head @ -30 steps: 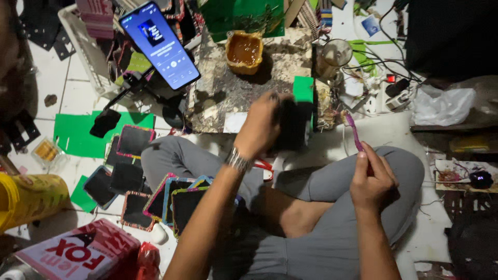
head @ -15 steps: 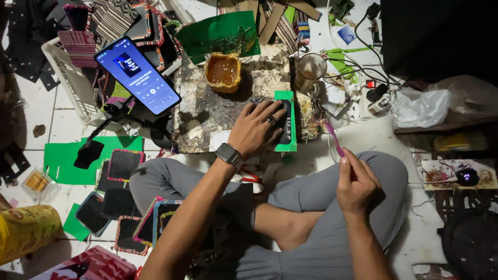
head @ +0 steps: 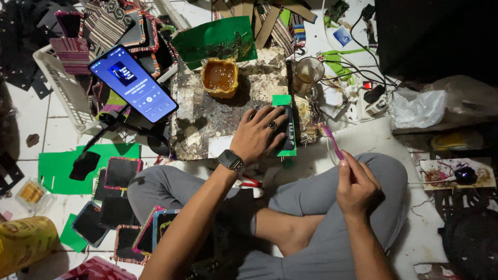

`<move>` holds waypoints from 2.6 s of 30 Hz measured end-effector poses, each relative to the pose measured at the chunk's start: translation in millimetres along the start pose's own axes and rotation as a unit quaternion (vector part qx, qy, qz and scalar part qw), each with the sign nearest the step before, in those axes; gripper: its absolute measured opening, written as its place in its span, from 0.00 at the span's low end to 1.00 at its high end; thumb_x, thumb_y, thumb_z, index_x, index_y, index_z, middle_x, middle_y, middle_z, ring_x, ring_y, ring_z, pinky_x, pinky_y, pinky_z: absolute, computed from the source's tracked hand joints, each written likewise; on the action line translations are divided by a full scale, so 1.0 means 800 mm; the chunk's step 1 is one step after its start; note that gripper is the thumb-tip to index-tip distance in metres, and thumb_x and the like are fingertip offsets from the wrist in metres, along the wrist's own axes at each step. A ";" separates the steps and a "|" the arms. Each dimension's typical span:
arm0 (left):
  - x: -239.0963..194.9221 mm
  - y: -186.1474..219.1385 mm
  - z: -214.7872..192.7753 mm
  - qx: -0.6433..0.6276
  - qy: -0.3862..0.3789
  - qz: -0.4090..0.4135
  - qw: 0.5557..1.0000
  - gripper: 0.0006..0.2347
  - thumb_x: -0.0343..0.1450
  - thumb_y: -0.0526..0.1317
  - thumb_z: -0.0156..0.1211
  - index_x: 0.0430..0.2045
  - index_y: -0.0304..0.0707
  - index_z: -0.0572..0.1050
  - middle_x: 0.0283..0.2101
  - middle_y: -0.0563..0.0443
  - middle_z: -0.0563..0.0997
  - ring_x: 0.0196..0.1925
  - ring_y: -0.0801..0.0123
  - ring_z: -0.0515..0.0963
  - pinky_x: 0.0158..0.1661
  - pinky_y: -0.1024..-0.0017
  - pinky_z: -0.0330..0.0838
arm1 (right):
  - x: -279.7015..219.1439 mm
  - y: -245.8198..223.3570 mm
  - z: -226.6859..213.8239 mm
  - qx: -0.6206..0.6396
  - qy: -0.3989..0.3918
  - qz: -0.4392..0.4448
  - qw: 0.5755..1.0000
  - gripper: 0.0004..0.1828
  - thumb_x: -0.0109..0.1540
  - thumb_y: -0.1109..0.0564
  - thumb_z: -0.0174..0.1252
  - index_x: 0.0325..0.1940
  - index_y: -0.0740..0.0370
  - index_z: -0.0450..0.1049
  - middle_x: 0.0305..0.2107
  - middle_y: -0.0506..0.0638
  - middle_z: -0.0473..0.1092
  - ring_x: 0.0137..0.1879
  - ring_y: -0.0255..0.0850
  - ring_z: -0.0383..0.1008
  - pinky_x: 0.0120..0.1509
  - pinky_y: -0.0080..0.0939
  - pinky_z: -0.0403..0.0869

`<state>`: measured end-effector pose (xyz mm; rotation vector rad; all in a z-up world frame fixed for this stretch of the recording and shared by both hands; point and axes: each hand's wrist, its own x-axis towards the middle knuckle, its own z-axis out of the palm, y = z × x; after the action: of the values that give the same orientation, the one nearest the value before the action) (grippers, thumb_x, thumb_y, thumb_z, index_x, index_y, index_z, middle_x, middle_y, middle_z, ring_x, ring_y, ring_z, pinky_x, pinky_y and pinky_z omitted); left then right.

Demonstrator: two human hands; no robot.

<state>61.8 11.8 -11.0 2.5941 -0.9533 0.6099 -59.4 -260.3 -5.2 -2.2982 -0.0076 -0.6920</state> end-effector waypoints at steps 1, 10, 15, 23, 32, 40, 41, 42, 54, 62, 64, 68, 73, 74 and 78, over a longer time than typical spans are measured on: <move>0.000 -0.001 -0.001 -0.001 0.000 0.001 1.000 0.18 0.77 0.51 0.49 0.59 0.47 0.71 0.62 0.49 0.74 0.65 0.59 0.71 0.57 0.57 0.60 | 0.001 -0.002 0.000 -0.001 0.001 0.001 1.000 0.11 0.69 0.59 0.61 0.54 0.59 0.84 0.29 0.56 0.74 0.40 0.56 0.79 0.41 0.49 0.72; -0.007 -0.009 0.001 -0.011 0.001 0.004 1.000 0.21 0.75 0.51 0.50 0.64 0.52 0.69 0.64 0.51 0.72 0.66 0.59 0.70 0.58 0.58 0.60 | -0.002 -0.004 0.001 -0.014 -0.011 0.013 1.000 0.11 0.69 0.60 0.61 0.54 0.58 0.84 0.31 0.55 0.76 0.43 0.56 0.79 0.43 0.48 0.72; -0.008 -0.012 0.007 0.007 0.023 0.018 1.000 0.20 0.75 0.50 0.49 0.62 0.51 0.71 0.64 0.50 0.73 0.65 0.57 0.70 0.57 0.57 0.61 | 0.006 -0.015 0.000 0.027 -0.004 0.020 0.999 0.12 0.70 0.62 0.59 0.56 0.64 0.83 0.35 0.62 0.77 0.42 0.58 0.78 0.44 0.51 0.72; -0.009 -0.012 0.009 0.011 0.047 0.017 0.999 0.18 0.75 0.49 0.49 0.58 0.49 0.75 0.62 0.47 0.74 0.64 0.54 0.71 0.55 0.55 0.63 | 0.099 -0.071 0.035 0.048 -0.037 -0.099 0.993 0.10 0.68 0.61 0.63 0.53 0.63 0.85 0.35 0.57 0.78 0.43 0.56 0.80 0.46 0.49 0.74; -0.009 -0.011 0.009 0.008 0.066 0.016 0.998 0.16 0.75 0.50 0.47 0.51 0.48 0.78 0.58 0.46 0.75 0.63 0.53 0.72 0.54 0.53 0.62 | 0.200 -0.118 0.118 0.025 -0.134 -0.216 0.967 0.11 0.66 0.59 0.66 0.51 0.49 0.85 0.26 0.52 0.75 0.35 0.52 0.78 0.38 0.49 0.74; -0.008 -0.011 0.016 0.013 0.070 0.011 0.997 0.14 0.70 0.50 0.52 0.25 0.42 0.81 0.54 0.44 0.75 0.61 0.54 0.70 0.54 0.52 0.63 | 0.230 -0.143 0.175 -0.118 -0.141 -0.299 0.936 0.06 0.64 0.48 0.66 0.45 0.37 0.84 0.25 0.45 0.73 0.31 0.46 0.79 0.34 0.45 0.76; -0.009 -0.011 0.019 0.010 0.066 0.008 0.998 0.14 0.69 0.50 0.53 0.23 0.42 0.80 0.53 0.42 0.75 0.62 0.54 0.70 0.55 0.52 0.62 | 0.232 -0.151 0.180 -0.135 -0.137 -0.324 0.926 0.06 0.64 0.49 0.65 0.44 0.37 0.83 0.23 0.45 0.72 0.29 0.47 0.78 0.33 0.46 0.76; -0.010 -0.011 0.023 0.007 0.063 0.005 0.998 0.14 0.68 0.50 0.53 0.21 0.43 0.80 0.52 0.41 0.75 0.62 0.53 0.70 0.56 0.51 0.62 | 0.235 -0.158 0.184 -0.152 -0.132 -0.350 0.915 0.05 0.63 0.49 0.65 0.42 0.36 0.82 0.22 0.45 0.71 0.27 0.48 0.77 0.32 0.48 0.76; -0.014 -0.014 0.035 0.020 0.106 0.000 0.994 0.16 0.71 0.51 0.47 0.34 0.38 0.75 0.41 0.42 0.74 0.55 0.52 0.73 0.55 0.51 0.63 | 0.255 -0.192 0.162 -0.272 -0.138 -0.424 0.853 0.02 0.62 0.44 0.61 0.35 0.30 0.77 0.21 0.38 0.68 0.23 0.39 0.75 0.29 0.42 0.76; -0.005 -0.009 0.011 -0.005 0.103 -0.008 0.995 0.14 0.69 0.50 0.49 0.36 0.38 0.75 0.45 0.42 0.74 0.56 0.53 0.73 0.54 0.53 0.64 | 0.262 -0.197 0.157 -0.260 -0.127 -0.391 0.874 0.03 0.65 0.44 0.60 0.40 0.30 0.78 0.23 0.38 0.69 0.25 0.40 0.76 0.29 0.42 0.76; -0.008 -0.011 0.024 -0.006 0.103 -0.004 0.995 0.14 0.70 0.49 0.49 0.31 0.37 0.76 0.45 0.40 0.74 0.57 0.51 0.72 0.54 0.52 0.64 | 0.256 -0.192 0.179 -0.263 -0.147 -0.391 0.870 0.04 0.63 0.45 0.60 0.40 0.33 0.79 0.24 0.39 0.71 0.25 0.39 0.77 0.29 0.42 0.77; -0.022 -0.013 0.057 0.002 0.084 -0.001 0.996 0.17 0.68 0.52 0.51 0.24 0.36 0.79 0.39 0.38 0.77 0.55 0.49 0.73 0.58 0.46 0.61 | 0.246 -0.190 0.195 -0.252 -0.147 -0.404 0.867 0.04 0.60 0.46 0.59 0.37 0.34 0.79 0.22 0.40 0.71 0.24 0.41 0.76 0.29 0.43 0.76; -0.006 -0.008 0.007 -0.011 0.104 -0.011 0.994 0.14 0.69 0.49 0.51 0.32 0.38 0.77 0.41 0.39 0.75 0.52 0.51 0.74 0.53 0.53 0.65 | 0.254 -0.227 0.121 -0.277 -0.141 -0.407 0.859 0.03 0.62 0.44 0.59 0.37 0.32 0.78 0.22 0.40 0.69 0.25 0.41 0.76 0.30 0.42 0.76; -0.004 -0.006 -0.002 -0.017 0.101 -0.016 0.995 0.14 0.70 0.49 0.50 0.35 0.38 0.76 0.44 0.40 0.75 0.54 0.51 0.74 0.52 0.54 0.65 | 0.255 -0.230 0.106 -0.271 -0.119 -0.406 0.865 0.04 0.63 0.47 0.61 0.39 0.31 0.78 0.23 0.39 0.69 0.25 0.39 0.75 0.31 0.39 0.75; 0.002 -0.003 -0.027 -0.013 0.017 -0.040 0.999 0.18 0.69 0.51 0.56 0.47 0.40 0.78 0.56 0.44 0.78 0.56 0.53 0.74 0.56 0.53 0.64 | 0.250 -0.216 0.089 -0.234 -0.072 -0.407 0.880 0.13 0.63 0.54 0.67 0.49 0.35 0.84 0.31 0.36 0.75 0.29 0.38 0.73 0.25 0.41 0.59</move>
<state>58.8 21.9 8.0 2.5769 -0.8364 0.6139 110.7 -124.9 160.4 -2.7896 -1.0338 -1.0072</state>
